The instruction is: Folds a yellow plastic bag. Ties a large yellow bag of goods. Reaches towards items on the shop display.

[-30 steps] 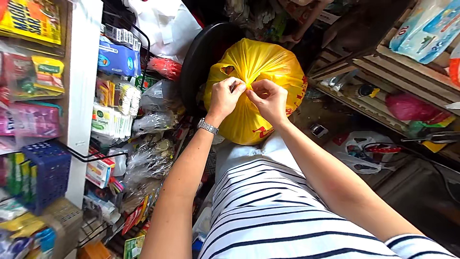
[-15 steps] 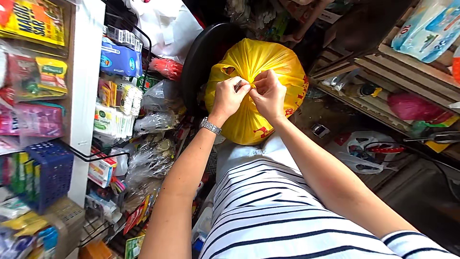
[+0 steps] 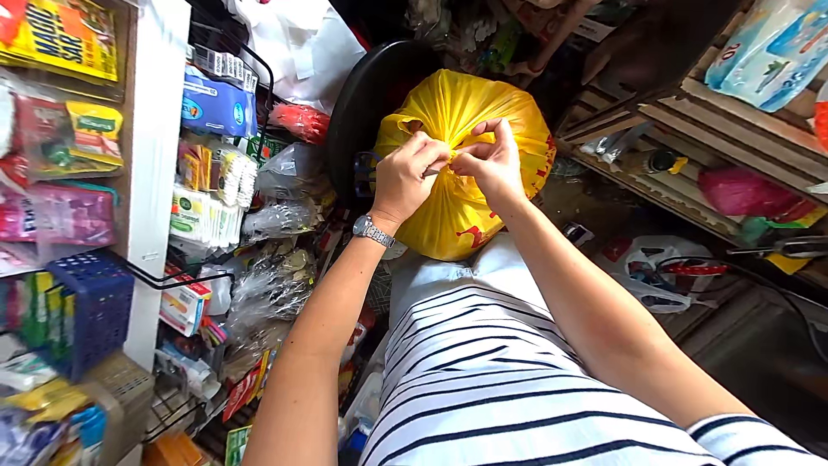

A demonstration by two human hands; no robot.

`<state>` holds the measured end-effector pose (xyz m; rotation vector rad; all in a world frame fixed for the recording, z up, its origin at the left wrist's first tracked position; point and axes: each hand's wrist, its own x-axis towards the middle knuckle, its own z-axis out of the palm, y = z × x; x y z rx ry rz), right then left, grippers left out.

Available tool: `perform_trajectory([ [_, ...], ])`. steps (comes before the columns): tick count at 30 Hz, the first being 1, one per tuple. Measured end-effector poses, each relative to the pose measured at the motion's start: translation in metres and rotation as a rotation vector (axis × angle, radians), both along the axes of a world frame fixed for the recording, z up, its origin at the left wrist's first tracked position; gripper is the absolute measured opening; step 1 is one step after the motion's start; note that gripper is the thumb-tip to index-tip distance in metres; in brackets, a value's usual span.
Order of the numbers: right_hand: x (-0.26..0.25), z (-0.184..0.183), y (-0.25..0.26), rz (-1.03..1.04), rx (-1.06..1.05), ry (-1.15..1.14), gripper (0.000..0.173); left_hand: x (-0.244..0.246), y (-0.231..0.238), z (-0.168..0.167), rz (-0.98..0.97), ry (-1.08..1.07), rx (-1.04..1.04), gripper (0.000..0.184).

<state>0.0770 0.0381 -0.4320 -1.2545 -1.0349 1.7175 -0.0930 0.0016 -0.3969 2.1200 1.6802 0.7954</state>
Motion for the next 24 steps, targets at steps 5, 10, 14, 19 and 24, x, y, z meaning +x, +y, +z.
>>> perform_trajectory([
  [5, -0.001, 0.001, 0.005, 0.051, 0.060, -0.136, 0.045, 0.000, 0.004, -0.008, -0.075, 0.229, 0.052, 0.014],
  [10, -0.001, -0.002, 0.012, 0.112, 0.076, -0.222, 0.048, 0.001, 0.015, -0.016, -0.166, 0.370, 0.087, 0.011],
  [14, 0.002, -0.006, 0.016, 0.140, 0.002, -0.147, 0.038, 0.011, 0.020, -0.002, -0.054, 0.246, -0.252, 0.017],
  [19, 0.003, -0.014, 0.011, 0.208, -0.046, 0.027, 0.009, -0.009, 0.018, 0.048, -0.035, -0.352, -0.971, 0.045],
  [24, -0.001, -0.012, 0.011, 0.207, -0.089, -0.054, 0.010, -0.004, -0.011, 0.042, 0.295, -0.413, -0.785, 0.031],
])
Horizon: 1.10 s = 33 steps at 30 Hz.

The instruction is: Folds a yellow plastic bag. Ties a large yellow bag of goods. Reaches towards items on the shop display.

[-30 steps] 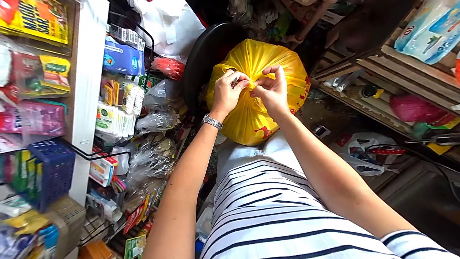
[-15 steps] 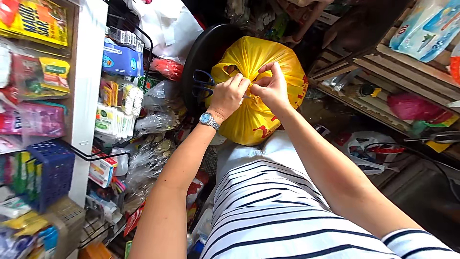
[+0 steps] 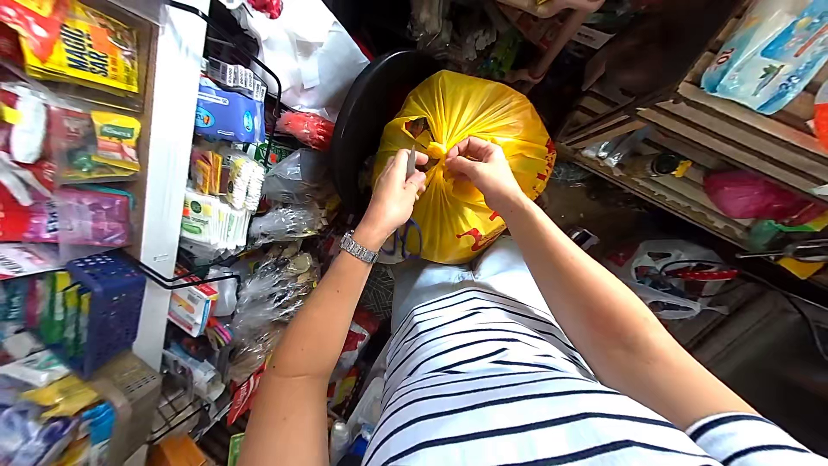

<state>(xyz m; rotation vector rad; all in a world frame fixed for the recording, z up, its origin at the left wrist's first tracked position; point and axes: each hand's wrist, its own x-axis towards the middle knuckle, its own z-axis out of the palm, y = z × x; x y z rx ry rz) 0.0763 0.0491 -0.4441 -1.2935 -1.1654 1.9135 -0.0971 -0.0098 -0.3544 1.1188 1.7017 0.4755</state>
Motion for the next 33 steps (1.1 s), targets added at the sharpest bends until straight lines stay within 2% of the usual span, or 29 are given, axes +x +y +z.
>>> perform_trajectory([
  [2, -0.002, -0.004, -0.001, -0.019, 0.024, 0.018, 0.014, 0.005, -0.012, -0.011, 0.203, -0.156, 0.011, 0.036],
  [4, -0.002, -0.006, -0.003, -0.036, 0.007, 0.073, 0.016, 0.009, -0.021, -0.020, 0.335, -0.278, -0.016, 0.024],
  [6, -0.001, -0.003, -0.004, -0.052, -0.069, 0.130, 0.018, 0.013, -0.027, -0.028, 0.385, -0.313, -0.026, 0.017],
  [10, 0.004, 0.005, -0.005, -0.087, -0.184, 0.187, 0.019, 0.019, -0.028, -0.033, 0.428, -0.321, 0.009, 0.019],
  [14, 0.003, 0.009, -0.007, -0.120, -0.211, 0.171, 0.015, 0.024, -0.018, -0.027, 0.419, -0.216, -0.019, 0.022],
  [25, 0.003, 0.017, -0.004, -0.108, -0.147, 0.088, 0.014, 0.029, -0.004, -0.028, 0.408, -0.211, -0.051, 0.017],
  [29, -0.002, 0.016, -0.003, -0.129, -0.076, 0.085, 0.015, 0.030, -0.010, -0.040, 0.491, -0.398, 0.018, 0.014],
  [33, -0.004, 0.006, -0.004, -0.136, 0.068, 0.100, 0.015, 0.029, -0.010, -0.049, 0.538, -0.573, -0.005, 0.011],
])
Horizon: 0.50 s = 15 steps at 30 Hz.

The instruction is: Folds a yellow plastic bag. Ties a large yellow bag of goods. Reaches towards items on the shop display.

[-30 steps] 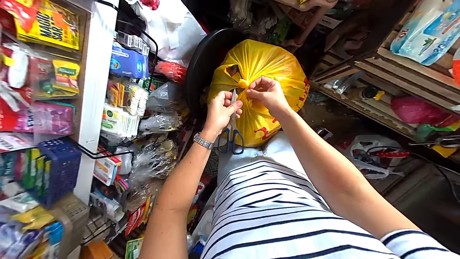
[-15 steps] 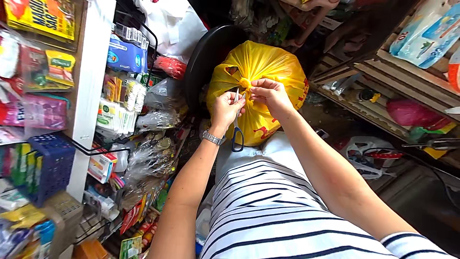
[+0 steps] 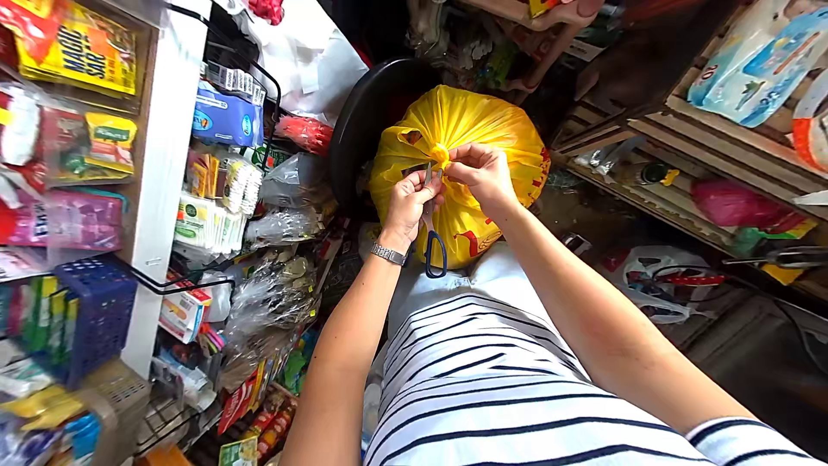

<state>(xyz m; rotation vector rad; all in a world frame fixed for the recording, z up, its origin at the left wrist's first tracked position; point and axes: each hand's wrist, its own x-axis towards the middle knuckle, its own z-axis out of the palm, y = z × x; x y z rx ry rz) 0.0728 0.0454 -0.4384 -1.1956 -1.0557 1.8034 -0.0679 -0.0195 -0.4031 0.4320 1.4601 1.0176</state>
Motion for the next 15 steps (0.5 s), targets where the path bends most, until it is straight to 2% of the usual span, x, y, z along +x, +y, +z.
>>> perform_trajectory([
  [4, -0.008, -0.008, -0.004, -0.042, 0.075, 0.023, 0.015, 0.001, -0.003, -0.008, 0.098, -0.199, -0.001, 0.012],
  [8, -0.017, -0.017, -0.007, -0.073, 0.173, 0.038, 0.015, 0.008, -0.007, -0.020, 0.258, -0.447, -0.017, 0.024],
  [10, -0.018, -0.018, -0.007, -0.072, 0.233, 0.024, 0.016, 0.009, -0.009, -0.020, 0.288, -0.497, -0.018, 0.026],
  [12, -0.019, -0.015, -0.012, -0.103, 0.197, 0.024, 0.018, 0.008, -0.012, -0.012, 0.219, -0.360, -0.016, 0.021],
  [15, -0.019, -0.002, -0.028, -0.160, 0.032, -0.063, 0.023, -0.001, -0.006, 0.001, 0.074, -0.085, -0.002, 0.013],
])
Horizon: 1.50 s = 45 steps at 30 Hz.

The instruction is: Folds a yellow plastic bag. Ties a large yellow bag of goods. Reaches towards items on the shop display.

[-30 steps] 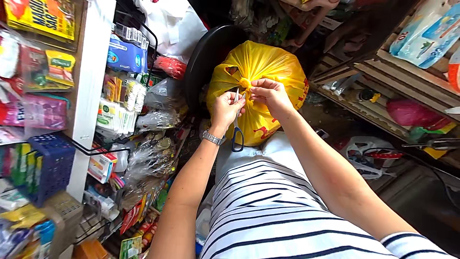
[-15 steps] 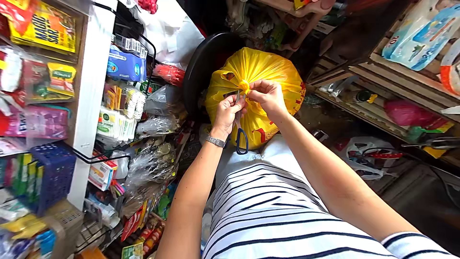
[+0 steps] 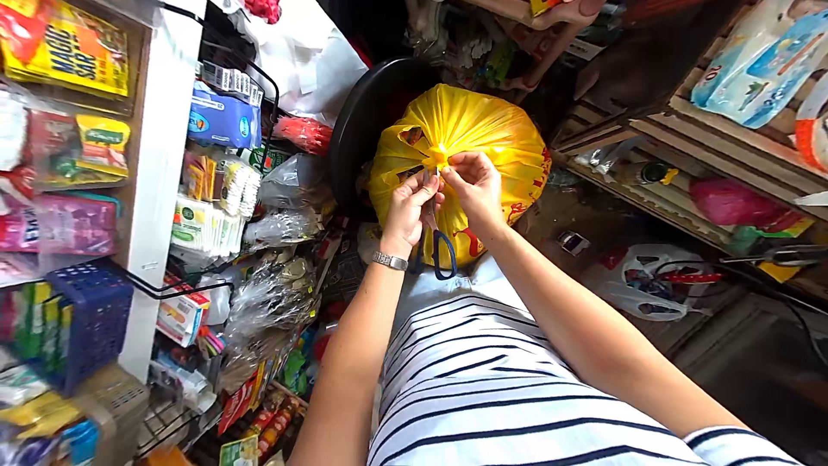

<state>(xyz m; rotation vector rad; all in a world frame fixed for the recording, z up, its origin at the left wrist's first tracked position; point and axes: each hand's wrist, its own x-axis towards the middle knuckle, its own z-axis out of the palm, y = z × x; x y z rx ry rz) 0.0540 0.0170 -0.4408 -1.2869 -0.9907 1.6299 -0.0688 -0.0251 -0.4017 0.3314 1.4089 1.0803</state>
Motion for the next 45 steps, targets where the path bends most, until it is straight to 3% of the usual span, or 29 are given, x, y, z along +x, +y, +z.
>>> perform_trajectory([
  [5, 0.000, 0.010, -0.004, 0.002, -0.187, 0.002, 0.013, -0.005, 0.009, 0.015, -0.146, 0.267, -0.008, 0.015],
  [12, 0.005, 0.009, 0.006, -0.014, -0.471, 0.192, 0.011, 0.008, 0.002, 0.009, -0.103, 0.362, 0.066, 0.016],
  [16, 0.004, 0.014, 0.003, -0.041, -0.336, 0.158, 0.012, 0.000, 0.003, 0.007, -0.131, 0.324, 0.022, 0.014],
  [21, 0.015, 0.013, 0.003, -0.002, -0.240, 0.193, 0.013, -0.016, -0.006, 0.023, -0.263, 0.579, -0.025, 0.012],
  [25, 0.015, 0.002, 0.001, 0.054, -0.015, 0.114, 0.007, -0.014, -0.012, 0.031, -0.315, 0.817, 0.263, 0.015],
  [29, 0.019, 0.003, 0.008, 0.114, 0.012, -0.002, 0.010, -0.017, 0.007, 0.026, -0.501, 1.094, 0.400, 0.014],
  [34, 0.017, 0.009, 0.009, 0.107, -0.073, 0.070, 0.010, -0.020, 0.014, 0.036, -0.555, 0.685, 0.225, 0.043],
  [39, 0.017, 0.005, 0.009, 0.101, -0.061, 0.080, 0.010, -0.020, 0.003, 0.026, -0.301, 0.534, 0.141, 0.017],
  [41, 0.017, 0.000, 0.008, 0.108, 0.017, -0.009, 0.009, -0.028, 0.006, 0.027, -0.391, 0.642, 0.175, 0.013],
  [45, 0.020, -0.005, 0.010, 0.163, 0.271, -0.297, 0.014, -0.044, 0.029, 0.042, -0.770, 1.192, 0.437, 0.012],
])
